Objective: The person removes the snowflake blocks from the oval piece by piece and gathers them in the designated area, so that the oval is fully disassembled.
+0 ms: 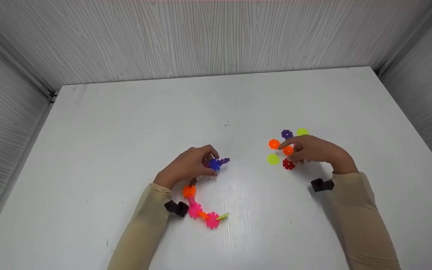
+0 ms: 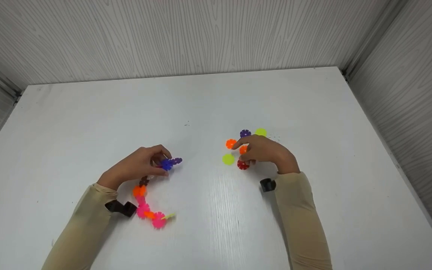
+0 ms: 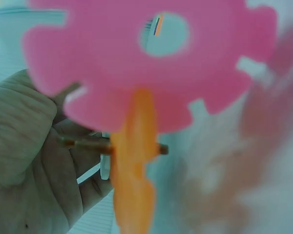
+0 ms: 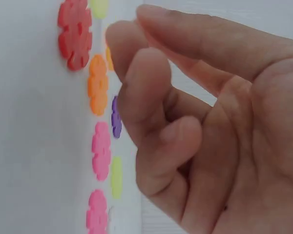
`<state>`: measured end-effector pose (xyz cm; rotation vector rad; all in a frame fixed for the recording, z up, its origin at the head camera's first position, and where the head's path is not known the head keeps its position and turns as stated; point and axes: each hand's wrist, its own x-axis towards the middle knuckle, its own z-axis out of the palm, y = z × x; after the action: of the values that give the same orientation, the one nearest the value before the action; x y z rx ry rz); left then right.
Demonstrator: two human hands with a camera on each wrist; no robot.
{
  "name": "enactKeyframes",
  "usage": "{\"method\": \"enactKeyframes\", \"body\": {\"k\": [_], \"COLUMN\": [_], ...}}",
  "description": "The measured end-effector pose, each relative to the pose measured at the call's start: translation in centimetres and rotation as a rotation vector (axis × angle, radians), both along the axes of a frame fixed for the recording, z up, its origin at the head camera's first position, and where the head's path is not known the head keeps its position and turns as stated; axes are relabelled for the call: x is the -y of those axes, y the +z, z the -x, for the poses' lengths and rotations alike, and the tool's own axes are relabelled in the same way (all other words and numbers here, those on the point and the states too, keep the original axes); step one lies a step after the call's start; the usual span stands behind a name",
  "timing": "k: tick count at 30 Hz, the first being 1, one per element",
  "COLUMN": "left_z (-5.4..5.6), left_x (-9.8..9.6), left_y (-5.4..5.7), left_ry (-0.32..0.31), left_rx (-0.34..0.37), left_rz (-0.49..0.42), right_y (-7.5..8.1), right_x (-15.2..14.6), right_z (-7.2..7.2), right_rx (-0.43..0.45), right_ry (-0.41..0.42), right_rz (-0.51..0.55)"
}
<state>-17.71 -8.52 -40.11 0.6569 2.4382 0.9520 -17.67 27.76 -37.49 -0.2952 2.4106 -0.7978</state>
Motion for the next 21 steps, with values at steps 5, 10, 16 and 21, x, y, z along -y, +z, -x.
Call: {"method": "enactKeyframes", "body": {"k": [5, 10, 16, 21], "left_z": [-0.2, -0.4, -0.6, -0.7], "left_x": [-0.3, -0.7, -1.1, -1.5], "left_y": [0.1, 0.3, 0.3, 0.3], "left_ry": [0.008, -0.005, -0.018, -0.037], "left_rx": [-0.023, -0.045, -0.090, -0.090], "left_rz": [-0.011, -0.050, -0.069, -0.082], "right_y": [-0.2, -0.6, -0.7, -0.7], "right_x": [1.6, 3.8, 6.6, 8.5], "right_z": [-0.2, -0.6, -1.5, -2.4], "right_rx": [-0.120, -0.208, -0.229, -0.240], "right_ry": [-0.023, -0.012, -0.012, 0.019], "right_rz": [0.057, 0.099, 0.127, 0.159]}}
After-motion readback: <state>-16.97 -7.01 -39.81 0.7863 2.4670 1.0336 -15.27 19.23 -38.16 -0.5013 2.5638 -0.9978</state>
